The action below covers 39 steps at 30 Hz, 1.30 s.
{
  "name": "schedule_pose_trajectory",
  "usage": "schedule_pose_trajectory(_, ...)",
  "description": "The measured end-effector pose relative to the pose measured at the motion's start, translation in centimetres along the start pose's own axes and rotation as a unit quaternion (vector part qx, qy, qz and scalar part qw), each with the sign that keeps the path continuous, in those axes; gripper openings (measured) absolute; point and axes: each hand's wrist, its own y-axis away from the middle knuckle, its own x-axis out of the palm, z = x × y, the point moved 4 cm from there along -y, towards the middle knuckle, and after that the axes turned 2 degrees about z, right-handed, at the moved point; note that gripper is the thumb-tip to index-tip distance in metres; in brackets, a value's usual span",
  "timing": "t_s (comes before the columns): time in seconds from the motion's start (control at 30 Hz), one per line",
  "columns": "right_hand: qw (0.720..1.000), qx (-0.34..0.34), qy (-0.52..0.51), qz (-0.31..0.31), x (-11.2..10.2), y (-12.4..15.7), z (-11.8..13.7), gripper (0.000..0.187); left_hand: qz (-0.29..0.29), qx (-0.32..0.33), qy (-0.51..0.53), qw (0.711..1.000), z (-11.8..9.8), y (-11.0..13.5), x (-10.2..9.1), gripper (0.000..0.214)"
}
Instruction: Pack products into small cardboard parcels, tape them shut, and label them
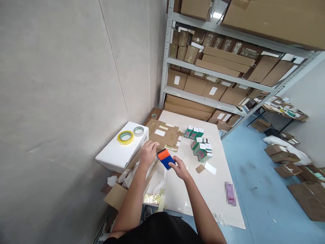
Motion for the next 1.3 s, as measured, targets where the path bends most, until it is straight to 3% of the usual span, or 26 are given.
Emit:
schedule_pose_trajectory(0.43, 1.000, 0.005, 0.012, 0.019, 3.0, -1.2, 1.0, 0.044, -0.001, -0.008, -0.018, 1.000, 2.2, 0.5, -2.5, 0.025)
schedule_pose_trajectory(0.67, 0.999, 0.025, -0.019, 0.029, 4.7, -0.8, -0.9, 0.041, -0.017, -0.013, -0.016, 1.000, 3.3, -0.4, -5.2, 0.024)
schedule_pose_trajectory(0.87, 0.998, 0.045, -0.022, -0.029, 6.4, -1.5, -2.0, 0.045, 0.013, 0.031, -0.026, 0.999, 2.7, -0.8, -6.1, 0.021)
schedule_pose_trajectory(0.93, 0.997, 0.045, -0.005, -0.058, 6.4, -2.4, -1.6, 0.045, 0.012, 0.038, -0.046, 0.998, 2.2, 0.1, -5.9, 0.022)
schedule_pose_trajectory(1.03, 0.995, 0.038, 0.021, -0.089, 6.4, -3.8, -0.8, 0.042, -0.006, 0.032, -0.066, 0.997, 1.5, 2.2, -6.3, 0.042)
schedule_pose_trajectory(1.2, 0.993, 0.014, 0.053, -0.106, 8.0, -5.1, -0.5, 0.037, -0.125, -0.023, -0.047, 0.991, 1.8, 4.8, -10.8, 0.073)
schedule_pose_trajectory(1.3, 0.992, -0.003, 0.071, -0.108, 10.2, -5.8, -0.6, 0.035, -0.179, -0.076, -0.030, 0.980, 2.7, 5.2, -14.5, 0.067)
